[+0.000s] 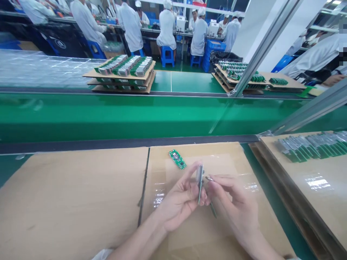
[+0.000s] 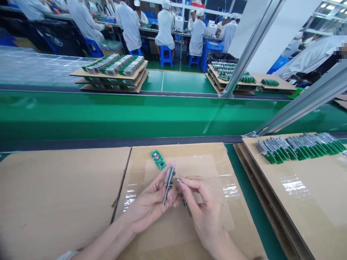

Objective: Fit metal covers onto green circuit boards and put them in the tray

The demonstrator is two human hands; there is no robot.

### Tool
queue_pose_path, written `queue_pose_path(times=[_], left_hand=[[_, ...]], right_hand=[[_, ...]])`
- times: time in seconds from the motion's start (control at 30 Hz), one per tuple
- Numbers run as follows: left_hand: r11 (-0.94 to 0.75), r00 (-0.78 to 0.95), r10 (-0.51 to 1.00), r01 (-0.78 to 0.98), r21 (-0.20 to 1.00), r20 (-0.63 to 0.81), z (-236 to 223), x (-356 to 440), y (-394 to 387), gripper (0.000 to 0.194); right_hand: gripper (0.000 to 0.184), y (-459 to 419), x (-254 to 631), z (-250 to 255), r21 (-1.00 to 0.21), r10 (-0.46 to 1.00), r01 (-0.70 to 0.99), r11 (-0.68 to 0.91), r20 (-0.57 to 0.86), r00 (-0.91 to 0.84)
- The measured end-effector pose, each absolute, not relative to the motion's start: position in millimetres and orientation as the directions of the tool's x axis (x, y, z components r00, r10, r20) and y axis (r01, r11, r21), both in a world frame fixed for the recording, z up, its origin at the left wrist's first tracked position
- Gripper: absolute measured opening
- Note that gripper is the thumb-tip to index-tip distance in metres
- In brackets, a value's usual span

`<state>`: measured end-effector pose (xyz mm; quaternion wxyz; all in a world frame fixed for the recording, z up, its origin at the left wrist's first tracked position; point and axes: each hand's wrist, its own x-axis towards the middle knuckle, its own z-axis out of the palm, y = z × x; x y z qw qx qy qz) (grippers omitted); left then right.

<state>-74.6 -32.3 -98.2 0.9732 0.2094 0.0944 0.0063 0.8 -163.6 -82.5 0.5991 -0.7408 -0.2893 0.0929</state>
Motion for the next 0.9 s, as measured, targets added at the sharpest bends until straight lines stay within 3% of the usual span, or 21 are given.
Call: queue_pose_path(times=[0.2, 0.33, 0.43, 0.6, 0.7, 0.9], left_hand=[[0.919, 0.984, 0.017, 0.054, 0.391, -0.177, -101, -75, -33, 0.053], [0.894, 0.977, 0.053, 0.045, 0.446, -0.205, -95, -76, -33, 0.050], [0.860, 0.968, 0.100, 0.032, 0.509, -0.231, -90, -75, -32, 0.049], [0.710, 0.935, 0.239, 0.017, 0.704, -0.263, -87, -74, -33, 0.054], [0.576, 0.896, 0.353, 0.018, 0.817, -0.269, -88, -75, -34, 0.057], [0.381, 0.832, 0.484, 0.078, 0.921, -0.271, -80, -77, -38, 0.053]], right_hand=[[0.012, -159, 0, -85, -0.925, 0.548, 0.360, -0.126, 0.238, 0.802], [0.019, -159, 1, -83, -0.886, 0.600, 0.451, -0.105, 0.306, 0.740], [0.019, -160, 1, -82, -0.902, 0.627, 0.419, -0.106, 0.267, 0.732], [0.014, -160, 6, -79, -0.996, 0.637, -0.010, -0.092, -0.067, 0.768], [0.020, -159, 11, -78, -0.951, 0.701, -0.307, -0.043, -0.247, 0.669], [0.025, -158, 15, -74, -0.837, 0.797, -0.547, 0.017, -0.318, 0.513]])
